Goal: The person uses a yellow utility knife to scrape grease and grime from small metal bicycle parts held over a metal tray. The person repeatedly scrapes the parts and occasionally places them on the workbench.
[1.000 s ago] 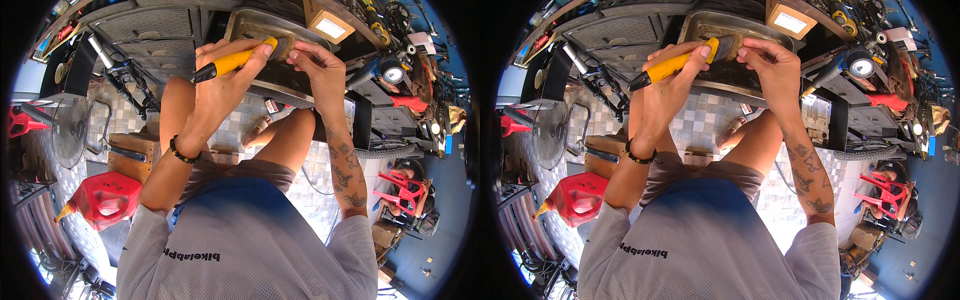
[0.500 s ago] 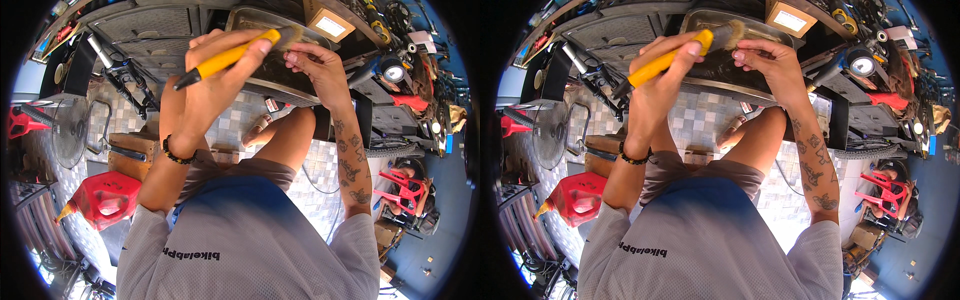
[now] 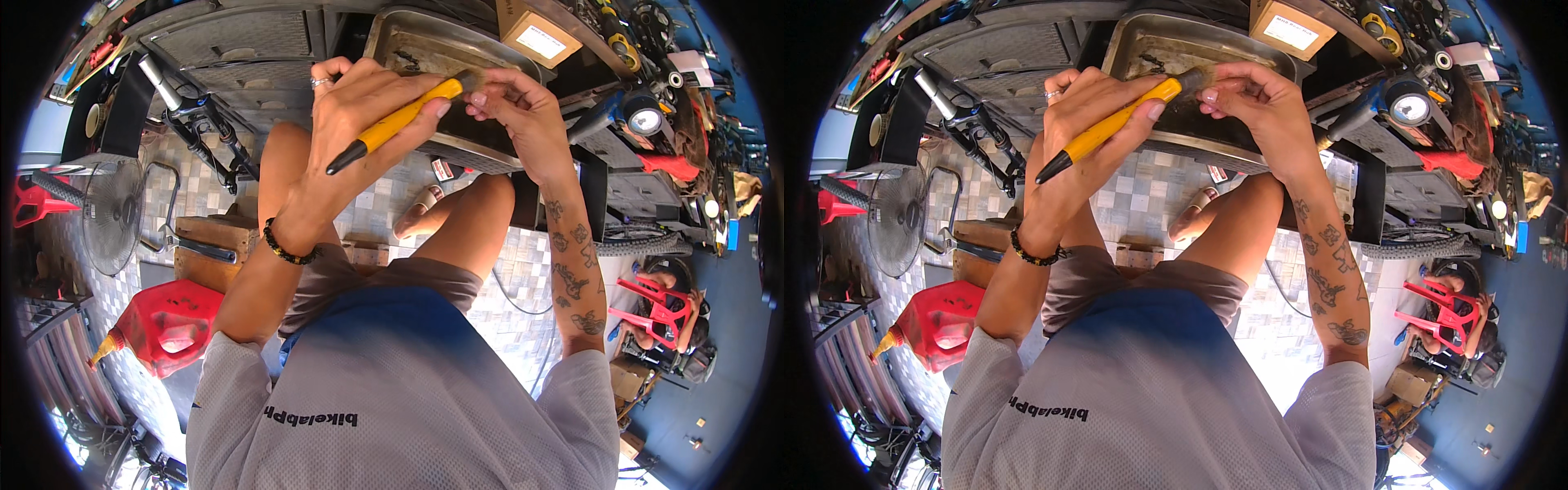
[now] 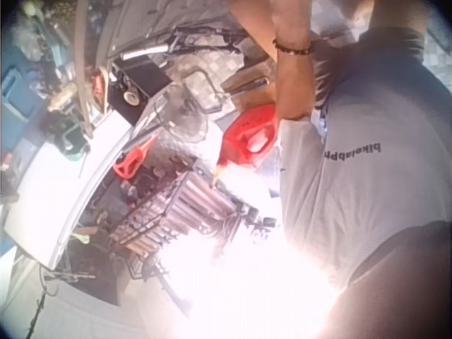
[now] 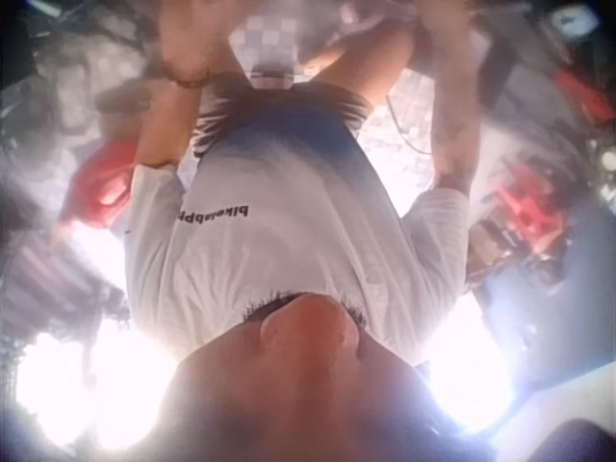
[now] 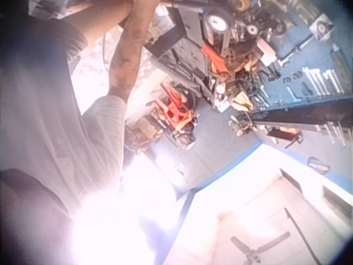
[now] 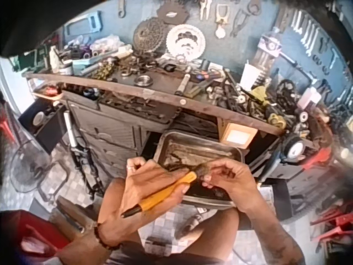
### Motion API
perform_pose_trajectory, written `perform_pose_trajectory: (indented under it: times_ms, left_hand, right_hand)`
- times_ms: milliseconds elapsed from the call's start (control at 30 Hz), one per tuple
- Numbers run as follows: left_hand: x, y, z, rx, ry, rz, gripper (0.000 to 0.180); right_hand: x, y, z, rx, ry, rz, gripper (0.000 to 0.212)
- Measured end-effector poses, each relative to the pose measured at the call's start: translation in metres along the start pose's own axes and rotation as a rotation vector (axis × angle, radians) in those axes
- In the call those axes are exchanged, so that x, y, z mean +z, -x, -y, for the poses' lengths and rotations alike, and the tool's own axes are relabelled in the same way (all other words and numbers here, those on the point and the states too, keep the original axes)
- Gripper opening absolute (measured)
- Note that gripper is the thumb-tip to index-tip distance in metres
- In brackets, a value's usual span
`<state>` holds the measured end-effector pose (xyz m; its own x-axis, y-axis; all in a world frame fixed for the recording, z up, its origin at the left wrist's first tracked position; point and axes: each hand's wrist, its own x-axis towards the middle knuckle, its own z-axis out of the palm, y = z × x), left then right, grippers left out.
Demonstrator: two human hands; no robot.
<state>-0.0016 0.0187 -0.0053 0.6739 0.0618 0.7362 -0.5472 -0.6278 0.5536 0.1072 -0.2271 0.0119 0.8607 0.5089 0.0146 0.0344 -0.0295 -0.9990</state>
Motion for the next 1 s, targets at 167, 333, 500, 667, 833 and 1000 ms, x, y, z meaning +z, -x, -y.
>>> perform_pose_trajectory:
  times_ms: [167, 333, 500, 667, 833, 1000]
  left_hand:
    - [0.000, 0.000, 0.004, -0.034, -0.011, -0.006, 0.021]
    - [0.001, 0.000, 0.006, -0.048, 0.050, -0.028, 0.021]
    - [0.001, -0.001, 0.008, -0.103, 0.180, -0.062, 0.023]
    - [-0.005, -0.003, 0.010, -0.018, 0.059, 0.026, 0.023]
    - [-0.005, -0.003, 0.007, -0.032, 0.161, 0.071, 0.026]
    - [0.000, -0.005, 0.012, -0.110, 0.254, 0.021, 0.021]
  right_hand:
    - [0.005, 0.002, -0.002, -0.122, 0.099, -0.056, 0.034]
    - [0.013, 0.006, -0.001, -0.113, 0.189, -0.112, 0.032]
    - [0.011, 0.005, 0.007, -0.052, 0.271, -0.092, 0.029]
    - [0.006, 0.006, 0.012, -0.060, 0.162, -0.051, 0.021]
    - [0.006, 0.007, 0.010, -0.008, 0.238, -0.019, 0.018]
    - [0.006, 0.007, 0.010, -0.011, 0.276, -0.042, 0.019]
